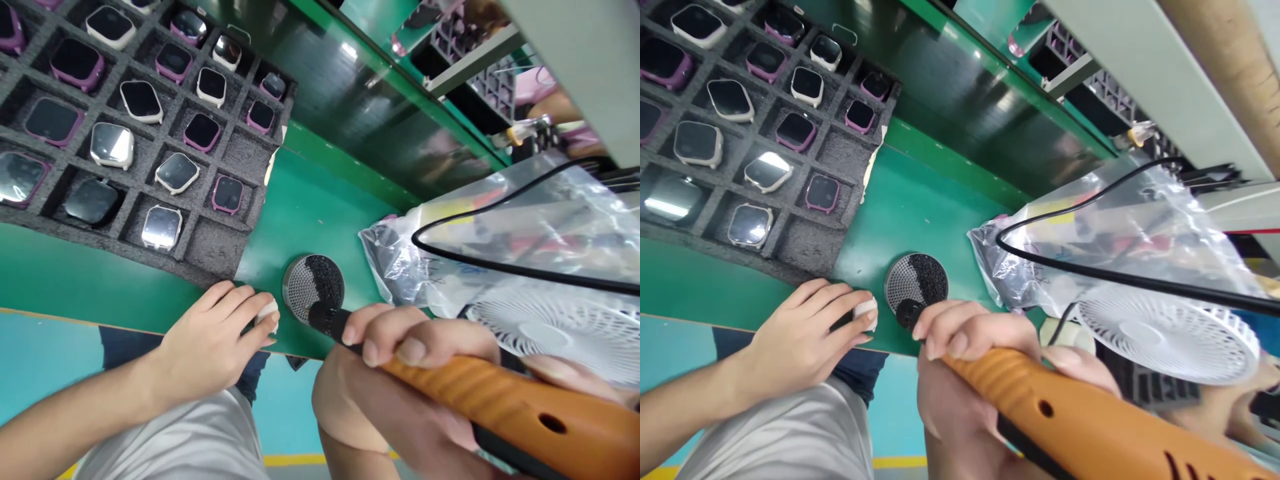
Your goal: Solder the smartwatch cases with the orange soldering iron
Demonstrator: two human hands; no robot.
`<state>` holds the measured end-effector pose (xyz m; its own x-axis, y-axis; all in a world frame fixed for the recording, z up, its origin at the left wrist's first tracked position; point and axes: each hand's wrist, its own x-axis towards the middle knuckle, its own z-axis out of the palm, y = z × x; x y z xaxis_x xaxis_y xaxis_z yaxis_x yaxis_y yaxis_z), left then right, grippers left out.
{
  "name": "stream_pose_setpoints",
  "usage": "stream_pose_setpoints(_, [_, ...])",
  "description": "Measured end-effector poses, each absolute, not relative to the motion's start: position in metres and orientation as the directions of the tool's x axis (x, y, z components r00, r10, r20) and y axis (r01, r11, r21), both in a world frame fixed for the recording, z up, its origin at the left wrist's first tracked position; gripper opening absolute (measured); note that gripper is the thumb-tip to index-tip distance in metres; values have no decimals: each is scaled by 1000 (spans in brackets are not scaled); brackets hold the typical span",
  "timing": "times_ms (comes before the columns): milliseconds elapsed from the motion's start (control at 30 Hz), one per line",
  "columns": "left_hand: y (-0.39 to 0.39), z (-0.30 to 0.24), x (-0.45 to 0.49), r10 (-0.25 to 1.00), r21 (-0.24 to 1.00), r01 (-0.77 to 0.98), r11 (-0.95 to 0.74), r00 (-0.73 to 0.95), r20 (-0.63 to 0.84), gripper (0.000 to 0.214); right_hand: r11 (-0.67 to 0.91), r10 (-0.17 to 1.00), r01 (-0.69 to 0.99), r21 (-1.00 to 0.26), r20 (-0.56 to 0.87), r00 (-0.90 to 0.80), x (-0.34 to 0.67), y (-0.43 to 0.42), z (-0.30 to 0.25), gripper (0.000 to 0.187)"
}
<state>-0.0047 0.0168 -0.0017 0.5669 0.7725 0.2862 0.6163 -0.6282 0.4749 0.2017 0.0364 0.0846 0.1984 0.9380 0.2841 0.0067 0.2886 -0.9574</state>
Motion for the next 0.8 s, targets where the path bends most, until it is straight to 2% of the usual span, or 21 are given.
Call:
stream_pose_setpoints(67, [17,-2,-5,778,479,619,-622,559,288,25,278,935,-29,-960,264,236,193,33,89,40])
stream_pose_setpoints(133, [17,-2,-4,779,484,617,-621,554,293,26,267,947,-36,-963,255,194,187,34,89,41])
stream_pose_setpoints(300, [18,-1,-4,782,498,610,-617,548,297,26,326,938,-51,-944,317,137,186,39,79,44])
stream_pose_setpoints(800, [20,0,-4,785,509,608,-609,553,279,26,354,932,-23,-935,350,97,192,37,77,41])
